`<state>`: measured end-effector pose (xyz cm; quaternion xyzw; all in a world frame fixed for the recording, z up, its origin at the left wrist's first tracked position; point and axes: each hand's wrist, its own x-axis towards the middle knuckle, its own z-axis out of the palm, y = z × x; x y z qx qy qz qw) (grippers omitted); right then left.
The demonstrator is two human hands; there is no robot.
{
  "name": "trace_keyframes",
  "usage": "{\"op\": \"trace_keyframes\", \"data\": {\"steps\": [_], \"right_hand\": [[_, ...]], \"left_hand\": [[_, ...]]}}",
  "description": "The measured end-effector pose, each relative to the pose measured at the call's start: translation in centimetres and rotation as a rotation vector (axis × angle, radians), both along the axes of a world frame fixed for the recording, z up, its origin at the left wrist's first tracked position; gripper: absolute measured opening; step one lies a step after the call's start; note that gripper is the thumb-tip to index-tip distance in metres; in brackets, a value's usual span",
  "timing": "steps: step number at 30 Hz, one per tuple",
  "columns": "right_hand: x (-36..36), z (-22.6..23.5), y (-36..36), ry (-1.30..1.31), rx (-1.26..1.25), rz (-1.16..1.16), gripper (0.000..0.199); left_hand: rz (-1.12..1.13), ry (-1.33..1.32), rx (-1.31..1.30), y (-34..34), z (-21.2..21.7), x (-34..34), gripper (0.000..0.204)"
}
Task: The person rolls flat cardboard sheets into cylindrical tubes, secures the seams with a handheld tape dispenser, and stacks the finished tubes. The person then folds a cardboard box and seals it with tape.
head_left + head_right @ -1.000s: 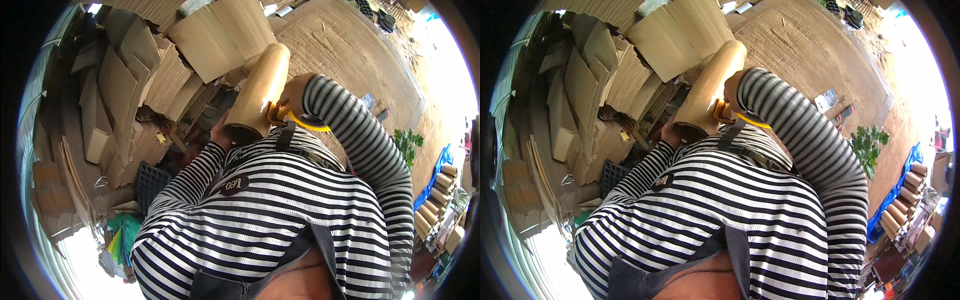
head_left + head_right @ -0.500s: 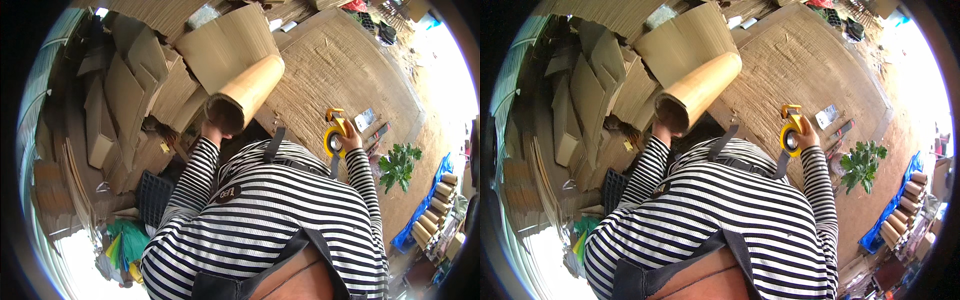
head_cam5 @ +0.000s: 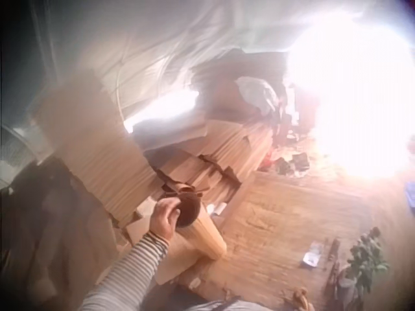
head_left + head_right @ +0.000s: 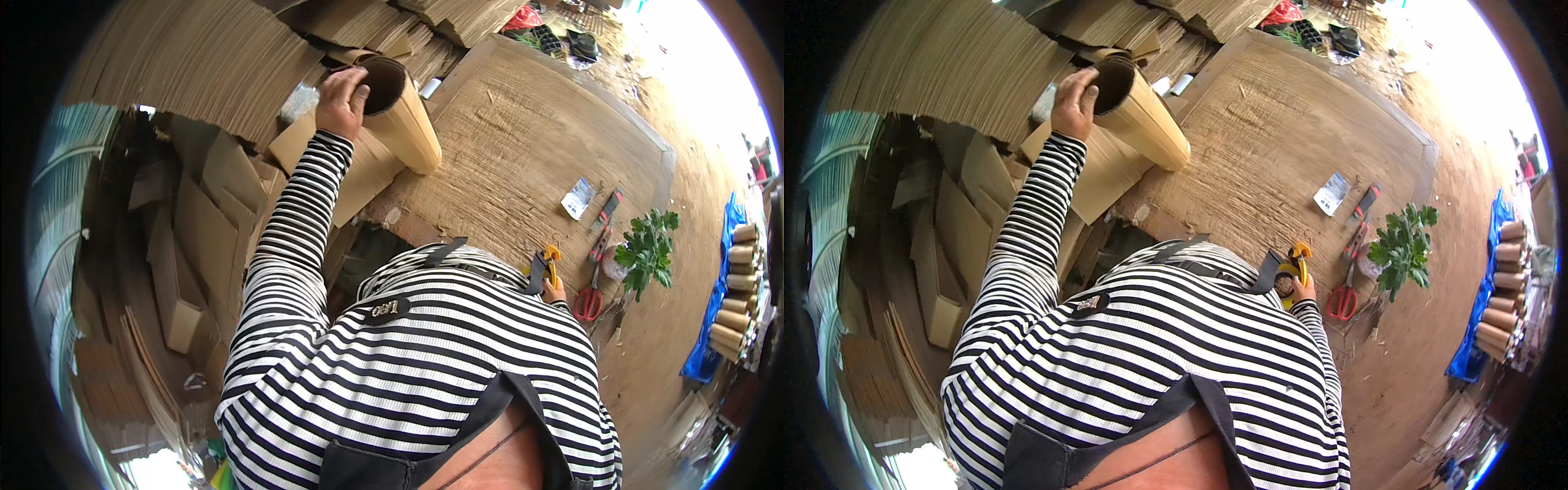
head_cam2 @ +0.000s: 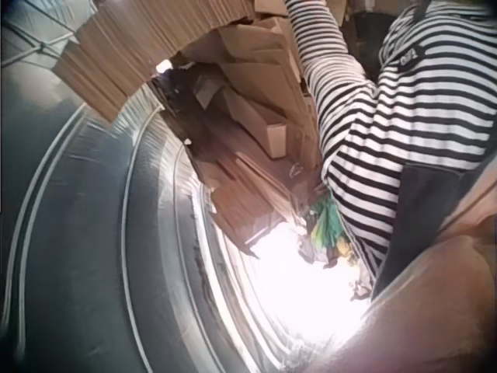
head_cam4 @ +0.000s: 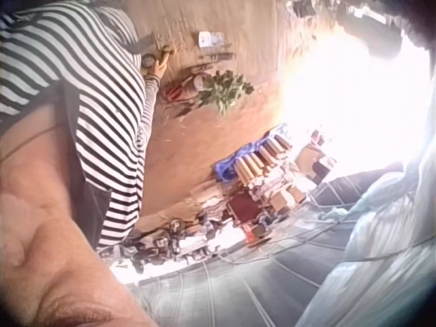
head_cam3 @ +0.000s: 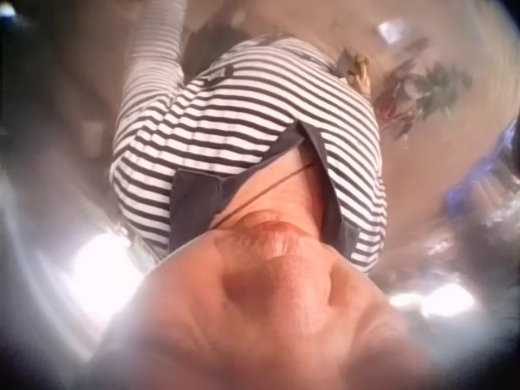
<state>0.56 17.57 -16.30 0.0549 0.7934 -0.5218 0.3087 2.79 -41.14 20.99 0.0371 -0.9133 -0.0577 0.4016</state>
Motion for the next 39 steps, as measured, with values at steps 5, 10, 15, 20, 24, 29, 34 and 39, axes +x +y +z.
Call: {"op": "trace_keyframes", "data": {"steps": [5,10,15,20,24,29,34,39], "right_hand": [[1.3,-0.3,1.8,0.029,0.336,-0.029,0.048],[3.7,5.0,1.6,-0.056,0.853,-0.02,0.073],[4.3,13.6,-0.9,-0.348,0.837,-0.114,0.066],[7.2,15.6,-0.2,-0.311,0.775,-0.051,0.052],[10.0,13.6,1.2,-0.396,0.565,-0.03,0.056],[11.3,13.2,2.2,-0.539,0.464,0.003,0.054],[11.0,10.2,4.5,-0.585,0.467,-0.011,0.054],[9.5,9.2,6.3,-0.571,0.438,0.016,0.044]], "left_hand": [[-0.391,-0.162,-0.293,1.9,1.8,-3.9,0.042],[-0.594,-0.242,-0.151,2.4,2.7,-8.0,0.039],[-0.576,-0.294,-0.117,2.8,3.5,-12.7,0.033],[-0.496,-0.415,-0.073,4.2,2.6,-21.4,0.027],[-0.591,-0.523,-0.071,9.9,3.6,-26.3,0.024],[-0.746,-0.391,-0.036,15.8,5.9,-31.9,0.02],[-0.779,-0.336,-0.292,23.9,5.4,-37.6,0.024],[-0.735,-0.362,-0.357,32.9,4.5,-42.9,0.03]]}}
